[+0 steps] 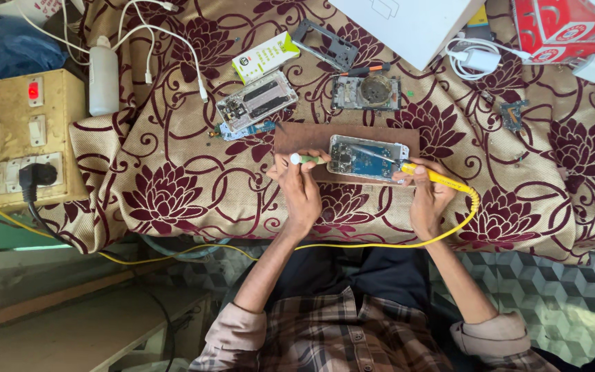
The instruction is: The person uses a soldering iron and a small tool to work on the internal components of a disassembled mobile phone. They repeatedly apply heat and manipulate parts on the circuit board while seated on the floor.
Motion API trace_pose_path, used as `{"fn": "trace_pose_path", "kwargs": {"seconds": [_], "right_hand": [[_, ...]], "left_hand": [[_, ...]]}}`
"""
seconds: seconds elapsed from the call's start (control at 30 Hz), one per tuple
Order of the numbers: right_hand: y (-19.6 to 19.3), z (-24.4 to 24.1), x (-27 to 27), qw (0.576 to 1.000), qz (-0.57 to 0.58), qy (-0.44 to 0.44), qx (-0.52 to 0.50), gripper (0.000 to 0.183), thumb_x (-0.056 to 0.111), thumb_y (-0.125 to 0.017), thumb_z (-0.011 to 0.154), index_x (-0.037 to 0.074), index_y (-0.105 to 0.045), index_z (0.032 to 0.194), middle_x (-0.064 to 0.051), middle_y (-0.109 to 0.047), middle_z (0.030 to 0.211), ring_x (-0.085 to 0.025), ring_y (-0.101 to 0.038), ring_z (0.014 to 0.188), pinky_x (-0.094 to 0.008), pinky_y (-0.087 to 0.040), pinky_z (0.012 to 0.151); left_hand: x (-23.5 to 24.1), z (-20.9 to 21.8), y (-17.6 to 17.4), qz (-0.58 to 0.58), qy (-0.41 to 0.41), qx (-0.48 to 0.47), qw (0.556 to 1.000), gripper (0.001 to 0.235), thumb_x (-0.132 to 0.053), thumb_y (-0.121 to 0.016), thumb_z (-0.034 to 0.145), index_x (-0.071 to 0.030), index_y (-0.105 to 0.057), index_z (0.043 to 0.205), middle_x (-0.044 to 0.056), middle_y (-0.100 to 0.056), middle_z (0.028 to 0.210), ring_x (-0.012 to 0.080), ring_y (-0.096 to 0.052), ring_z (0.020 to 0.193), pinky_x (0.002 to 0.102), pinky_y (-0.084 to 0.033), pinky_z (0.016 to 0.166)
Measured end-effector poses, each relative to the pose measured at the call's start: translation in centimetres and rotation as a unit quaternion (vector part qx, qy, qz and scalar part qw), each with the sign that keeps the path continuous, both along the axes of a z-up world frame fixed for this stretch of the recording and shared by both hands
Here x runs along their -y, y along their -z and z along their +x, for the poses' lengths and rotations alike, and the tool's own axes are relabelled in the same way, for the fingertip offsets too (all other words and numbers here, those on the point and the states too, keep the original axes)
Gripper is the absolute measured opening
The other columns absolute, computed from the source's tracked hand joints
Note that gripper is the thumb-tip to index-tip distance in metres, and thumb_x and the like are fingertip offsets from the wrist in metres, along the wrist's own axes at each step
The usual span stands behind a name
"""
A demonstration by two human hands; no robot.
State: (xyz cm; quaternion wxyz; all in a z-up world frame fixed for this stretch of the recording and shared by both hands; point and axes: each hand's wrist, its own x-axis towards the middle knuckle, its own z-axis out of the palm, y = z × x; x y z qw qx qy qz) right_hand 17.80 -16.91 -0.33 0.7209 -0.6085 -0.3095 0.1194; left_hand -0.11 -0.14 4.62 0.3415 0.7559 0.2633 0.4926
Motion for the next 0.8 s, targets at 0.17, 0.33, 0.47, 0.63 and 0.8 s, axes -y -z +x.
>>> {"fn": "trace_pose_path", "kwargs": {"seconds": [0.17,0.33,0.47,0.63,0.8], "right_hand": [[0.0,0.0,0.3,1.000,-0.016,-0.006,0.008,0.022,0.013,-0.055,0.113,-0.007,-0.061,0.119,-0.013,-0.070,0.091,-0.016,-0.070,0.080,-0.027,-0.055,0.075],[-0.5,-0.2,0.3,0.998,-0.052,0.004,0.030,0.023,0.014,-0.055,0.113,-0.007,-0.061,0.119,-0.015,-0.072,0.096,-0.018,-0.073,0.085,-0.026,-0.054,0.074],[-0.8,-0.1,0.1,0.998,-0.059,0.001,0.033,0.024,0.016,-0.054,0.113,-0.006,-0.060,0.121,-0.016,-0.074,0.098,-0.019,-0.074,0.086,-0.026,-0.054,0.074],[-0.6,-0.6,0.3,0.999,-0.032,0.001,0.042,0.026,0.017,-0.056,0.111,-0.006,-0.058,0.122,-0.016,-0.072,0.098,-0.020,-0.074,0.088,-0.027,-0.055,0.075],[-0.3,-0.6,0.2,0.999,0.003,0.014,0.036,0.025,0.018,-0.055,0.113,-0.005,-0.059,0.123,-0.014,-0.072,0.097,-0.018,-0.072,0.086,-0.027,-0.057,0.079]], "left_hand": [[-0.1,0.1,0.0,0.005,-0.002,-0.007,1.000,0.019,0.001,-0.044,0.101,-0.007,-0.060,0.102,-0.002,-0.077,0.102,0.0202,-0.049,0.089,0.040,-0.026,0.087],[0.0,-0.2,-0.1,-0.001,0.002,-0.017,1.000,0.017,0.004,-0.045,0.100,-0.007,-0.058,0.102,-0.003,-0.077,0.105,0.0195,-0.049,0.091,0.040,-0.027,0.087],[0.0,-0.1,-0.2,0.009,0.008,-0.001,1.000,0.020,0.005,-0.043,0.099,-0.007,-0.059,0.104,-0.003,-0.077,0.105,0.0194,-0.052,0.096,0.039,-0.028,0.088],[0.1,-0.1,0.0,-0.003,0.011,0.001,1.000,0.015,0.000,-0.045,0.101,-0.007,-0.058,0.101,-0.001,-0.078,0.103,0.0179,-0.053,0.091,0.038,-0.030,0.086],[-0.1,0.1,-0.1,-0.014,0.027,0.021,0.999,0.015,-0.004,-0.043,0.108,-0.008,-0.057,0.100,0.001,-0.076,0.103,0.0207,-0.053,0.095,0.039,-0.033,0.087]]}}
